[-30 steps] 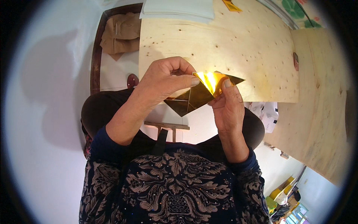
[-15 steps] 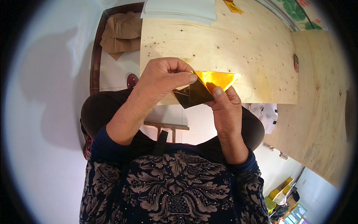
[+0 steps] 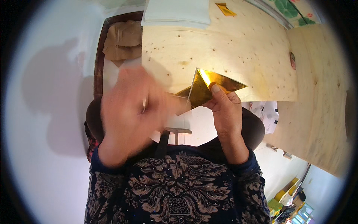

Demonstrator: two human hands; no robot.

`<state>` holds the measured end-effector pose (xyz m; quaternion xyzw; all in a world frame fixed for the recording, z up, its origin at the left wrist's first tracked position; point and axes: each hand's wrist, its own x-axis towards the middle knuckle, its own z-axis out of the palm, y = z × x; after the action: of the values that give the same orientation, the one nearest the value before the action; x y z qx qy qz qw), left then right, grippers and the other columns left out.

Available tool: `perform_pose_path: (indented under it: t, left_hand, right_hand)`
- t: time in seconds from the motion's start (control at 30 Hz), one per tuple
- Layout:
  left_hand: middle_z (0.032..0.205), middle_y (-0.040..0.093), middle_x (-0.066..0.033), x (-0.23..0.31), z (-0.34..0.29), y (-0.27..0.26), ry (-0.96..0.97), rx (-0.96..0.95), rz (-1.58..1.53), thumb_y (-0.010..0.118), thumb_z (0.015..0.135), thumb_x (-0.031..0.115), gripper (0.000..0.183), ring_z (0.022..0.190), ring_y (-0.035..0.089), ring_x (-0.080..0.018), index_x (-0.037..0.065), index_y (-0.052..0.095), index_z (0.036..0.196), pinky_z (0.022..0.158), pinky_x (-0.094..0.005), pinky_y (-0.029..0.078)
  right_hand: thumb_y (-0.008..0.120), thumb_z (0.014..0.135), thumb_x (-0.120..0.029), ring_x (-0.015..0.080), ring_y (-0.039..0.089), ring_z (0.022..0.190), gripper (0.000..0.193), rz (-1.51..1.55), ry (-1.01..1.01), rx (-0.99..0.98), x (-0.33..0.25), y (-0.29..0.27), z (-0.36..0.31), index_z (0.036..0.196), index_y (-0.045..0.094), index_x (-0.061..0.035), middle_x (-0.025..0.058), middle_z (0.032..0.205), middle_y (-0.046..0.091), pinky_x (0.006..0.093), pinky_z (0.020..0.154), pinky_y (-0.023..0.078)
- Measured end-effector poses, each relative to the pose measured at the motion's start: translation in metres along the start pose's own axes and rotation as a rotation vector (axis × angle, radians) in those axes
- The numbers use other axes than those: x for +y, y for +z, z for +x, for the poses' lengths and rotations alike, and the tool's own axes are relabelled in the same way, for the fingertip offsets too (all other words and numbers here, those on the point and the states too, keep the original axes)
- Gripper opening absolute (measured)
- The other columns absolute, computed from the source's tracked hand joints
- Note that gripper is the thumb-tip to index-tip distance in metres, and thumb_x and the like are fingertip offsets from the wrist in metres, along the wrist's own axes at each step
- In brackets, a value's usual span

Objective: The person folds a small yellow sheet of paper into a compact origami shape, then sets it aside. They then pick up a larger yellow sheet and fold it in half, pressing the crease flat.

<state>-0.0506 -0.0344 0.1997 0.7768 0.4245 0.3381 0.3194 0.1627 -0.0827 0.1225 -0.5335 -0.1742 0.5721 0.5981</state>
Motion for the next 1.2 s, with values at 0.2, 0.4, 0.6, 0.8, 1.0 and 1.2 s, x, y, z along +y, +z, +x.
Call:
perform_pose_path:
  t: [0.2, 0.4, 0.6, 0.8, 1.0, 1.2]
  left_hand:
    - [0.079, 0.061, -0.0067, -0.034, 0.021, 0.064, -0.155, 0.007, -0.379, 0.082, 0.070, 0.025, 0.030, 0.077, 0.060, -0.0178, 0.003, 0.064, 0.077, 0.074, -0.0259, 0.046]
    - [0.078, 0.065, -0.0064, -0.033, 0.023, 0.059, -0.347, -0.191, -0.496, 0.079, 0.074, 0.023, 0.025, 0.070, 0.060, -0.0127, 0.002, 0.067, 0.082, 0.066, -0.0231, 0.047]
    - [0.070, 0.064, -0.0093, -0.039, 0.027, 0.057, -0.332, -0.189, -0.536, 0.076, 0.078, 0.022, 0.024, 0.063, 0.059, -0.0119, -0.001, 0.068, 0.080, 0.060, -0.0237, 0.047]
    - [0.070, 0.064, -0.0084, -0.040, 0.027, 0.056, -0.351, -0.196, -0.566, 0.075, 0.079, 0.020, 0.023, 0.061, 0.058, -0.0103, -0.001, 0.068, 0.083, 0.056, -0.0211, 0.046]
    - [0.070, 0.064, -0.0056, -0.041, 0.027, 0.057, -0.364, -0.225, -0.561, 0.075, 0.079, 0.019, 0.020, 0.062, 0.058, -0.0088, 0.001, 0.068, 0.083, 0.057, -0.0195, 0.046]
    - [0.072, 0.063, 0.0015, -0.046, 0.031, 0.060, -0.432, -0.217, -0.704, 0.076, 0.078, 0.015, 0.013, 0.065, 0.056, -0.0056, 0.007, 0.068, 0.084, 0.060, -0.0177, 0.044]
  right_hand:
    - [0.066, 0.090, -0.016, 0.0154, 0.065, 0.083, 0.026, -0.032, -0.108, -0.052, 0.004, 0.003, -0.021, 0.108, 0.064, 0.0030, 0.0109, 0.099, 0.068, 0.0281, 0.072, 0.056]
    - [0.065, 0.091, -0.016, 0.0153, 0.066, 0.082, 0.024, -0.025, -0.164, -0.086, 0.004, 0.005, -0.022, 0.108, 0.065, 0.0021, 0.0110, 0.098, 0.068, 0.0282, 0.072, 0.057]
    - [0.066, 0.090, -0.016, 0.0157, 0.066, 0.084, 0.025, -0.015, -0.166, -0.077, 0.005, 0.009, -0.021, 0.107, 0.065, 0.0019, 0.0112, 0.098, 0.068, 0.0289, 0.071, 0.057]
    - [0.067, 0.090, -0.016, 0.0156, 0.066, 0.085, 0.025, -0.004, -0.168, -0.070, 0.004, 0.011, -0.020, 0.107, 0.065, 0.0016, 0.0111, 0.098, 0.068, 0.0287, 0.070, 0.057]
    - [0.067, 0.089, -0.016, 0.0153, 0.065, 0.084, 0.025, 0.008, -0.167, -0.080, 0.005, 0.009, -0.021, 0.107, 0.066, 0.0010, 0.0108, 0.097, 0.068, 0.0289, 0.070, 0.057]
    - [0.068, 0.089, -0.017, 0.0142, 0.064, 0.084, 0.027, -0.154, -0.149, -0.057, -0.007, 0.014, -0.015, 0.108, 0.066, 0.0017, 0.0107, 0.097, 0.068, 0.0265, 0.074, 0.053]
